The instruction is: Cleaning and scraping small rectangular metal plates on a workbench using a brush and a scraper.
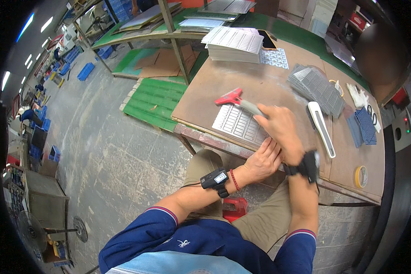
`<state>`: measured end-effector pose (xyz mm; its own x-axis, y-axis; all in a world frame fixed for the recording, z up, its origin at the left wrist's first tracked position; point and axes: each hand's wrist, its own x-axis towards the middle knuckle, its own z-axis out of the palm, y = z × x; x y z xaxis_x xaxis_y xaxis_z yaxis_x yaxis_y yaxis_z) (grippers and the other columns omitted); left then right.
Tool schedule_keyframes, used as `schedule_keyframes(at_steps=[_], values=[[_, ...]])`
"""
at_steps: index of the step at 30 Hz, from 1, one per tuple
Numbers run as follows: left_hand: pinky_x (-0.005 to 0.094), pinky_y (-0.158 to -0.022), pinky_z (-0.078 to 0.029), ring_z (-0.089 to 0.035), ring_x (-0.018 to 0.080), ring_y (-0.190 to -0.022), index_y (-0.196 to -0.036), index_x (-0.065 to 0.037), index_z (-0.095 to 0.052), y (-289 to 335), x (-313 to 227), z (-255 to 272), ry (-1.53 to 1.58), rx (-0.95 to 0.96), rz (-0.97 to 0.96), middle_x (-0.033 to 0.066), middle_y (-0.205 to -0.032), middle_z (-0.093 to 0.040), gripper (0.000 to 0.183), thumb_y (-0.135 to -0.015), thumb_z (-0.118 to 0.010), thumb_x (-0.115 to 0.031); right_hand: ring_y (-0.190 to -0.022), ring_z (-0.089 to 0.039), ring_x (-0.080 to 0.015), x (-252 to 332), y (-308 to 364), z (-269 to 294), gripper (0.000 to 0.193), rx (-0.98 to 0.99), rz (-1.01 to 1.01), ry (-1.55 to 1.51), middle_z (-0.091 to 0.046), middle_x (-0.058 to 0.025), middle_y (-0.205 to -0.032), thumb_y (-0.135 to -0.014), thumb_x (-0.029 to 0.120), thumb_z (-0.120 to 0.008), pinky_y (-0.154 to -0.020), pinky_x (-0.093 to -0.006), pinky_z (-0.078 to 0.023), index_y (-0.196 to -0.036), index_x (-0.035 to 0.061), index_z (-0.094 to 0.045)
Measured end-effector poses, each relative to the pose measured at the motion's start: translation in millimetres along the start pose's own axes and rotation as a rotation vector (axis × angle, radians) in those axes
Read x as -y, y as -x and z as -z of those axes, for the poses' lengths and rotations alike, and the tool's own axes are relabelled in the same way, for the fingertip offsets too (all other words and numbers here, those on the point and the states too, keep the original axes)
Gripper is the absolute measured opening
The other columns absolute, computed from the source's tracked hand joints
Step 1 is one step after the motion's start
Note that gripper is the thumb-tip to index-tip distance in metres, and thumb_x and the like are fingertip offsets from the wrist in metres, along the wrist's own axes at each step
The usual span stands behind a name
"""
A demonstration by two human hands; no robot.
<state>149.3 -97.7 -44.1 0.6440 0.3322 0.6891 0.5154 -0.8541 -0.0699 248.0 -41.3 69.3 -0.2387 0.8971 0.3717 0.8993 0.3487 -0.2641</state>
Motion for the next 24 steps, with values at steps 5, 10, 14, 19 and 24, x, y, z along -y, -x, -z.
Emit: schedule_keyframes(at_steps=[5,10,14,19,24], values=[[0.0543,-0.111,-0.034,-0.052,0.0432,-0.123,-0.116,0.008,-0.06,1,0,3,0.009,-0.042,0.013,0.0306,-0.122,-0.058,0.046,-0.083,-0.052,-0.023,-0.079,-0.067,-0.0344,-3,74,52,0.038,-0.018,0.056,-0.188,-0.071,-0.0162,-0.094,-0.077,0.019,-0.076,-0.066,-0.0401,-0.053,-0.113,0.0081,-0.069],[0.0549,-0.107,-0.038,-0.056,0.0424,-0.118,-0.115,0.008,-0.061,4,-1,-2,0.032,-0.095,0.013,0.0304,-0.117,-0.06,0.045,-0.081,-0.054,-0.021,-0.079,-0.067,-0.0357,13,79,59,0.032,0.055,0.071,-0.145,-0.069,-0.0176,-0.096,-0.077,0.016,-0.074,-0.067,-0.04,-0.053,-0.108,0.0057,-0.071],[0.0552,-0.101,-0.041,-0.059,0.04,-0.106,-0.11,0.009,-0.062,1,1,2,0.113,0.005,-0.015,0.0264,-0.107,-0.061,0.042,-0.079,-0.055,-0.019,-0.08,-0.066,-0.0387,11,34,36,0.036,0.119,0.105,-0.135,-0.069,-0.0199,-0.096,-0.075,0.018,-0.076,-0.068,-0.0394,-0.053,-0.107,0.0026,-0.071],[0.0548,-0.099,-0.042,-0.057,0.0385,-0.105,-0.101,0.006,-0.065,-9,3,13,0.028,-0.118,-0.005,0.0242,-0.108,-0.06,0.035,-0.079,-0.056,-0.019,-0.076,-0.064,-0.0401,8,15,37,0.033,0.155,0.13,-0.084,-0.067,-0.0198,-0.09,-0.075,0.022,-0.075,-0.066,-0.0413,-0.051,-0.103,0.0034,-0.072],[0.0528,-0.097,-0.043,-0.058,0.037,-0.102,-0.102,0.006,-0.065,2,-1,4,0.044,-0.042,-0.001,0.0223,-0.102,-0.061,0.035,-0.079,-0.056,-0.019,-0.071,-0.063,-0.0382,9,55,58,0.03,0.104,0.106,-0.155,-0.065,-0.0182,-0.081,-0.076,0.022,-0.074,-0.062,-0.0426,-0.049,-0.102,0.0075,-0.071]])
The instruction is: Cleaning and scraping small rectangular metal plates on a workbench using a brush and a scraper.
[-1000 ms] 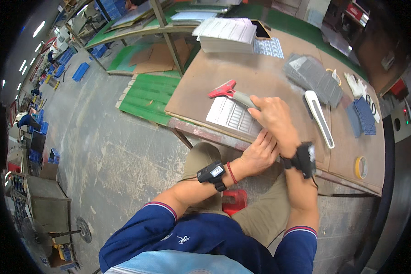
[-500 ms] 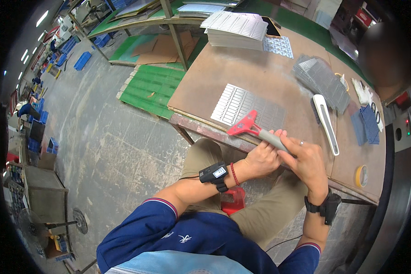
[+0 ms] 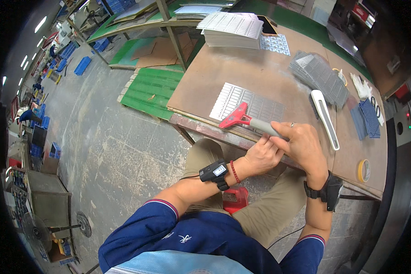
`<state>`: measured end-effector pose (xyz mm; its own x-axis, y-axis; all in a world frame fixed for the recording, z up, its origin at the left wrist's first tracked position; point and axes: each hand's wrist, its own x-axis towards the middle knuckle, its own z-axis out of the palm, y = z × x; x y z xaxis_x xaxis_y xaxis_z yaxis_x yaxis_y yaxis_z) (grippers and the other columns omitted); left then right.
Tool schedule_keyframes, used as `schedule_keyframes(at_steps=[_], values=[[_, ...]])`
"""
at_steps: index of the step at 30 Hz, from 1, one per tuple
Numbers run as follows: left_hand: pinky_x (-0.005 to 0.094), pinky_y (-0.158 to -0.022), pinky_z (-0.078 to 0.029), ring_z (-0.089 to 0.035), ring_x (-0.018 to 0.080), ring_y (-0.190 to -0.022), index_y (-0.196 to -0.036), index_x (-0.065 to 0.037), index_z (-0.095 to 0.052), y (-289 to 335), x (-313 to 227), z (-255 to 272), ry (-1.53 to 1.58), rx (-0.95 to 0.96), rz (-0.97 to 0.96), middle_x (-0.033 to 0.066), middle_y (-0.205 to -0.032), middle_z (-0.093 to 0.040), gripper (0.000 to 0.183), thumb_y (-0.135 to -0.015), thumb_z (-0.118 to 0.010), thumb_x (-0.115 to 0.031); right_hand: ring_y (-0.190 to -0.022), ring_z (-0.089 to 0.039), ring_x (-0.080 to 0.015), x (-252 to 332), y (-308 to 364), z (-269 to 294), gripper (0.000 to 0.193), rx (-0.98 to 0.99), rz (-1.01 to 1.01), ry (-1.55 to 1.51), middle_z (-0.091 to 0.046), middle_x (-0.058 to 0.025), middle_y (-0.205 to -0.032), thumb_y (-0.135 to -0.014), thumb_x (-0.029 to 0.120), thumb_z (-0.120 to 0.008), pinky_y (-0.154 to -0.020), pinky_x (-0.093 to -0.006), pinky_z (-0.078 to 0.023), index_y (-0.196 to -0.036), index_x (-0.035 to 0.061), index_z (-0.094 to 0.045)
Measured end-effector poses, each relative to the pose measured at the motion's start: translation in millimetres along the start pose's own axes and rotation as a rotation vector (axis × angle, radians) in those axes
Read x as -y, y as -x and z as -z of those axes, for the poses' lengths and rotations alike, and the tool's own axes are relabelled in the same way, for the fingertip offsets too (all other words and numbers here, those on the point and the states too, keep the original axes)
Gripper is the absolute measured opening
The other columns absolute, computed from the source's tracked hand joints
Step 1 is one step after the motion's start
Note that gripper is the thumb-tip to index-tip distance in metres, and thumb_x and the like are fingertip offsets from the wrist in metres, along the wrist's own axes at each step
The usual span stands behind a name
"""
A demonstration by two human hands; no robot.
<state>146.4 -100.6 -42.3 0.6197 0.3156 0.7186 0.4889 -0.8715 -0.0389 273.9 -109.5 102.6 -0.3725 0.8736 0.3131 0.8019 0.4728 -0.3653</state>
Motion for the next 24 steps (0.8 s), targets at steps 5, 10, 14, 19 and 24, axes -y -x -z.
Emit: schedule_keyframes(at_steps=[5,10,14,19,24], values=[[0.0527,-0.1,-0.042,-0.058,0.0377,-0.104,-0.106,0.005,-0.064,-4,2,5,-0.004,0.013,-0.007,0.0226,-0.103,-0.062,0.038,-0.08,-0.056,-0.02,-0.078,-0.066,-0.0374,4,-27,-12,0.035,0.033,0.0,0.023,-0.069,-0.0192,-0.093,-0.074,0.02,-0.076,-0.068,-0.0396,-0.052,-0.104,0.0031,-0.072],[0.0567,-0.108,-0.035,-0.054,0.0422,-0.114,-0.109,0.006,-0.063,-5,0,0,-0.003,-0.013,-0.002,0.0257,-0.112,-0.06,0.04,-0.08,-0.055,-0.02,-0.079,-0.066,-0.0364,-10,-49,-39,0.034,-0.016,-0.013,0.058,-0.07,-0.0186,-0.092,-0.075,0.021,-0.076,-0.068,-0.0396,-0.052,-0.103,0.0034,-0.072],[0.0567,-0.109,-0.034,-0.053,0.043,-0.118,-0.111,0.009,-0.062,2,3,-3,0.017,-0.008,0.027,0.0268,-0.115,-0.059,0.043,-0.08,-0.055,-0.02,-0.079,-0.068,-0.0346,-11,-26,-31,0.036,-0.078,0.007,-0.006,-0.071,-0.0177,-0.093,-0.074,0.018,-0.077,-0.07,-0.0383,-0.053,-0.107,0.0043,-0.072],[0.0567,-0.108,-0.036,-0.054,0.0428,-0.117,-0.111,0.009,-0.062,-1,0,-1,0.015,-0.01,0.026,0.0277,-0.114,-0.06,0.044,-0.079,-0.055,-0.02,-0.077,-0.066,-0.0339,-6,28,3,0.035,-0.012,-0.021,-0.02,-0.07,-0.015,-0.098,-0.076,0.016,-0.075,-0.067,-0.0388,-0.052,-0.11,0.007,-0.071],[0.0542,-0.102,-0.041,-0.059,0.0401,-0.111,-0.105,0.007,-0.065,0,3,-2,0.0,-0.063,0.002,0.0263,-0.11,-0.063,0.04,-0.078,-0.057,-0.021,-0.075,-0.065,-0.0341,6,13,2,0.036,0.021,0.004,0.011,-0.071,-0.0142,-0.097,-0.075,0.016,-0.075,-0.066,-0.0393,-0.052,-0.109,0.0048,-0.07]])
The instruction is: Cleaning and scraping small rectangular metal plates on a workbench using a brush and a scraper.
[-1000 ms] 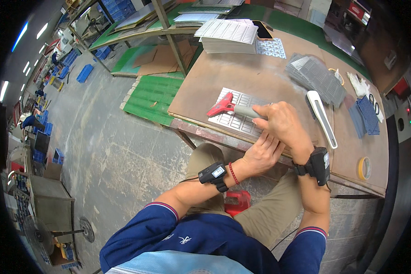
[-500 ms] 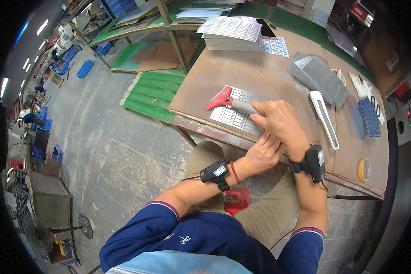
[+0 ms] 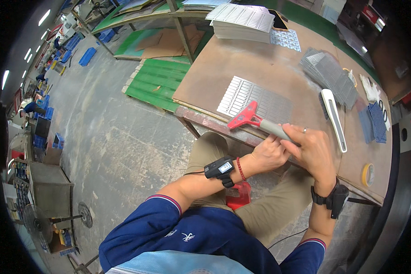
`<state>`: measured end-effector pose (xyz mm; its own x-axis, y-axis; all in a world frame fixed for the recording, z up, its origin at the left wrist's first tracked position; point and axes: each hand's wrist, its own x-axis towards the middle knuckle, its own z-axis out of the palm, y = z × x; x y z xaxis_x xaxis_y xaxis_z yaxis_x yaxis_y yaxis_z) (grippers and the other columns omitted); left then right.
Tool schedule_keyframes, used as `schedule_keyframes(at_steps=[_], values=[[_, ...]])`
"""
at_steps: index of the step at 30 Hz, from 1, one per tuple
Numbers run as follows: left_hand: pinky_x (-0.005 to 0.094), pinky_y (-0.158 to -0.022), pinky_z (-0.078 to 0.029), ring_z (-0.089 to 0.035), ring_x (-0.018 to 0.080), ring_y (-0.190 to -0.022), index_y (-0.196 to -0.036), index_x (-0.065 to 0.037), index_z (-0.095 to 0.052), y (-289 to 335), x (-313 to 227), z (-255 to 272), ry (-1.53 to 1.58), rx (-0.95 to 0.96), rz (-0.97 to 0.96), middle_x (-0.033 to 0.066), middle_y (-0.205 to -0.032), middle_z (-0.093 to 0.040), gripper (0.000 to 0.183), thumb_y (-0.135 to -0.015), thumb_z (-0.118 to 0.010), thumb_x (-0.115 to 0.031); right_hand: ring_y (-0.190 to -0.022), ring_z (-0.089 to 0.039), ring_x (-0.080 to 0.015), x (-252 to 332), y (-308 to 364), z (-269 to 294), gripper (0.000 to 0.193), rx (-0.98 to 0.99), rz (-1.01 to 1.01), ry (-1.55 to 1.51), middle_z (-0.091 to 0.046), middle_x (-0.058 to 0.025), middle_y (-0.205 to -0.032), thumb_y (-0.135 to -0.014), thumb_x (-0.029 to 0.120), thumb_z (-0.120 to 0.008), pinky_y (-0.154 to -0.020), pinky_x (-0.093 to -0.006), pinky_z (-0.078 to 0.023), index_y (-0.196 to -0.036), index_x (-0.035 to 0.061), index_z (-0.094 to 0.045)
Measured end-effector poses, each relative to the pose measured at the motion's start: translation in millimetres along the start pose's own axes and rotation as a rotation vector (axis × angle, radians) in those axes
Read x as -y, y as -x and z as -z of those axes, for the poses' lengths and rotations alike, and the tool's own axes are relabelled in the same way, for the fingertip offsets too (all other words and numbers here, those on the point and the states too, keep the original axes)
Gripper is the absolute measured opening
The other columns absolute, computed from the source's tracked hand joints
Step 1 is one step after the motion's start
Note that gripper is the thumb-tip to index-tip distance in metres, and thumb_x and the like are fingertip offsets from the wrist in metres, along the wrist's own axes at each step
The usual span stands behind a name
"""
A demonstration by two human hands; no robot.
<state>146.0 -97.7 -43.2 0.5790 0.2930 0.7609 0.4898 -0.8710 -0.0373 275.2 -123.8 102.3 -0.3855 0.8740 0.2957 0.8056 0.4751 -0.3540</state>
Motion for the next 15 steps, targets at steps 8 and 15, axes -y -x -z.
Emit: schedule_keyframes(at_steps=[8,15], values=[[0.047,-0.092,-0.046,-0.06,0.032,-0.107,-0.105,0.001,-0.069,11,-6,-10,-0.003,0.105,0.006,0.0194,-0.106,-0.065,0.038,-0.076,-0.06,-0.021,-0.082,-0.067,-0.0368,15,-46,-25,0.034,0.047,0.043,0.049,-0.07,-0.0184,-0.097,-0.076,0.019,-0.075,-0.07,-0.0385,-0.053,-0.106,0.0033,-0.071],[0.0568,-0.1,-0.039,-0.056,0.04,-0.115,-0.106,0.004,-0.066,16,-9,-23,-0.027,0.139,-0.017,0.0263,-0.113,-0.062,0.041,-0.082,-0.054,-0.027,-0.08,-0.068,-0.0332,6,-8,-9,0.033,-0.06,0.007,-0.049,-0.071,-0.014,-0.097,-0.076,0.018,-0.075,-0.067,-0.0383,-0.053,-0.107,0.0073,-0.071]])
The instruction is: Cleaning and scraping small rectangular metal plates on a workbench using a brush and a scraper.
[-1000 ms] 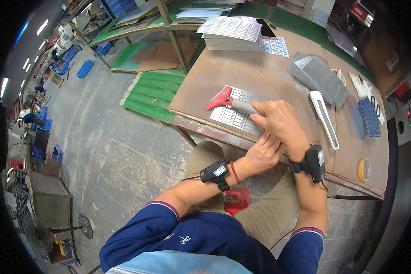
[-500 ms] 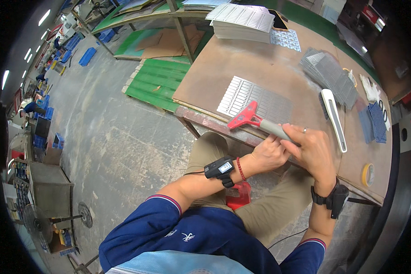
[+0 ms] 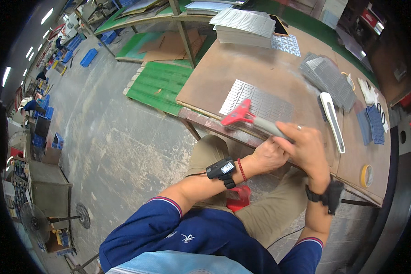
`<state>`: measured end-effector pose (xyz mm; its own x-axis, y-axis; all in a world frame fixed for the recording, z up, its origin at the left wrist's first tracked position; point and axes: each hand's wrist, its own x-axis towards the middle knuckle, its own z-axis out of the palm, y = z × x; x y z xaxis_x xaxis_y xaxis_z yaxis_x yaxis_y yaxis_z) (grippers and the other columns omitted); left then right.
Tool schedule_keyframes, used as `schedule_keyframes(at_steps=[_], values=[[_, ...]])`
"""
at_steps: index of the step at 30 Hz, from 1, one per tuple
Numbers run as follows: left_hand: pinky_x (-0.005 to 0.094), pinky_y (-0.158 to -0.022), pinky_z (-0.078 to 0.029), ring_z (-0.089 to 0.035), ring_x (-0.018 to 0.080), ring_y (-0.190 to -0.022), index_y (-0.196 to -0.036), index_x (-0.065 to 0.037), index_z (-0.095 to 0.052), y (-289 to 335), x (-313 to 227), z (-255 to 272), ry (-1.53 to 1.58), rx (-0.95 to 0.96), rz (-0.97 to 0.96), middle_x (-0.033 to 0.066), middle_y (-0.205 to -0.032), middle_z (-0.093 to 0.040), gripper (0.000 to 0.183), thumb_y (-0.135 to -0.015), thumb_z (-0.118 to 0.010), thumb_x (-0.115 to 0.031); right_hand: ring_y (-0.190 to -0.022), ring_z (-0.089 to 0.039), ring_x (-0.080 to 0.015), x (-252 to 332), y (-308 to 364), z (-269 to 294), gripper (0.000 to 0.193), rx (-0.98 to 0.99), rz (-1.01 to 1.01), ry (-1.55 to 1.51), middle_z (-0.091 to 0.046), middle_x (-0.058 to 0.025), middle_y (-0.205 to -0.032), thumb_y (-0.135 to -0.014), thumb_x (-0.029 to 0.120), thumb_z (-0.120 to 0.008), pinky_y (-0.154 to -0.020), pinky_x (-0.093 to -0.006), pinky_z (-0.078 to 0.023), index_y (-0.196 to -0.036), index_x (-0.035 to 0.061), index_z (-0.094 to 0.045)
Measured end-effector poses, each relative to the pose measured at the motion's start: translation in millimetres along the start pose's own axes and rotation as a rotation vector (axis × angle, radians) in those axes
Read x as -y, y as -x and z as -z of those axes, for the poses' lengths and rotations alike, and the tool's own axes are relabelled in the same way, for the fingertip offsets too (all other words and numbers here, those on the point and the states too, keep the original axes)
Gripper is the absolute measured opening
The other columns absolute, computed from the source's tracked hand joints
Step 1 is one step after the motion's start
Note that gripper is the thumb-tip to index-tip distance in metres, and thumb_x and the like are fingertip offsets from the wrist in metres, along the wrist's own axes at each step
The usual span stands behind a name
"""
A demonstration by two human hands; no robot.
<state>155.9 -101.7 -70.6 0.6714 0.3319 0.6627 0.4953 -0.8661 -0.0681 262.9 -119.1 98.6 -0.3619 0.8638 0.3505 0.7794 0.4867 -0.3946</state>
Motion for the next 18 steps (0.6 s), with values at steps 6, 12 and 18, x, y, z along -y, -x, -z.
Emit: schedule_keyframes(at_steps=[6,12,18], values=[[0.0555,-0.11,-0.034,-0.05,0.0451,-0.127,-0.115,0.012,-0.062,-12,7,22,0.021,-0.086,0.048,0.0361,-0.133,-0.05,0.049,-0.082,-0.054,-0.024,-0.079,-0.068,-0.0336,-3,32,27,0.034,0.046,-0.103,0.045,-0.071,-0.0151,-0.098,-0.073,0.011,-0.077,-0.067,-0.0377,-0.053,-0.106,0.0063,-0.072],[0.0562,-0.11,-0.034,-0.049,0.0474,-0.126,-0.116,0.012,-0.062,-11,7,20,0.044,-0.064,0.03,0.036,-0.131,-0.052,0.049,-0.082,-0.054,-0.022,-0.076,-0.067,-0.0339,1,13,17,0.033,0.094,-0.044,0.105,-0.071,-0.0151,-0.097,-0.075,0.014,-0.075,-0.065,-0.039,-0.052,-0.107,0.0065,-0.071],[0.0492,-0.093,-0.047,-0.064,0.0352,-0.098,-0.099,0.005,-0.069,-7,5,19,0.127,-0.043,0.023,0.0223,-0.099,-0.066,0.037,-0.076,-0.059,-0.022,-0.078,-0.066,-0.035,0,-5,0,0.03,0.071,0.001,0.077,-0.071,-0.0155,-0.094,-0.076,0.016,-0.074,-0.066,-0.0405,-0.052,-0.104,0.0059,-0.072]])
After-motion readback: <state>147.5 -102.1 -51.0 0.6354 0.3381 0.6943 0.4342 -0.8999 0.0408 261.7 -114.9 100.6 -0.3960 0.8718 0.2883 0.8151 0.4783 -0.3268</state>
